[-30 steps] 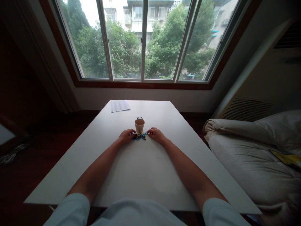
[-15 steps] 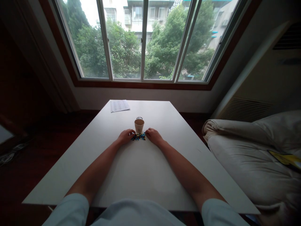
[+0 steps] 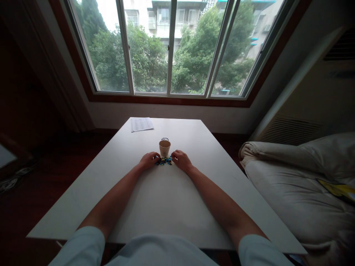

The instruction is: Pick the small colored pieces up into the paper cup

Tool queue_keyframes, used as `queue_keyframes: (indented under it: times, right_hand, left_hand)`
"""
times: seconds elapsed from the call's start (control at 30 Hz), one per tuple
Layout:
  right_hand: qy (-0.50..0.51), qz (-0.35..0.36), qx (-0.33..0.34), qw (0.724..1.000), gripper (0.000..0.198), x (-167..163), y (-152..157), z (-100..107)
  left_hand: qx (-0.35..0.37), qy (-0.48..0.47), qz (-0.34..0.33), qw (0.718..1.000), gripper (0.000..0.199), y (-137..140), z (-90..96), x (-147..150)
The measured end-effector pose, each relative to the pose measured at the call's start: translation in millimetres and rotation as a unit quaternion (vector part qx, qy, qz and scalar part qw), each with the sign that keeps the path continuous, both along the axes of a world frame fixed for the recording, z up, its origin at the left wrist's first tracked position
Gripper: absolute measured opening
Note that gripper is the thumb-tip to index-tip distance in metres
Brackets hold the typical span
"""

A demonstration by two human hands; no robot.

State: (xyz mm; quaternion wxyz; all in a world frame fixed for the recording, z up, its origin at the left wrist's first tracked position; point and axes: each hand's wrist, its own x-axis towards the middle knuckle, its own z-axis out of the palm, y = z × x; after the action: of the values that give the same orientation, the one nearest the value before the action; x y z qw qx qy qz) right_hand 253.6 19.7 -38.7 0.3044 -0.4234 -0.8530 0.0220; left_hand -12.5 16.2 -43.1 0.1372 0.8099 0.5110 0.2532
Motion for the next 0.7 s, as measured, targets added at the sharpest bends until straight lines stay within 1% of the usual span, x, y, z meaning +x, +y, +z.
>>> queue_keyframes:
  times: [0.27, 0.4, 0.57, 0.7]
  right_hand:
    - [-0.032, 0.005, -0.035, 0.999, 0.012, -2, -1, -1]
    - [-0.017, 0.013, -0.036, 0.999, 0.014, -2, -3, 3]
    - [0.072, 0.014, -0.022, 0.997, 0.018, -4, -9, 14]
    - [0.179, -0.026, -0.021, 0.983, 0.023, -13, -12, 27]
  left_hand:
    - [-0.002, 0.008, 0.007, 1.000, 0.027, -1, 0.9, 1]
    - [-0.004, 0.006, 0.008, 1.000, 0.027, -2, 2.7, 1]
    - [-0.012, -0.003, 0.007, 1.000, 0.028, -3, 4.3, 1]
    - [-0.014, -0.005, 0.009, 1.000, 0.027, -2, 4.1, 2]
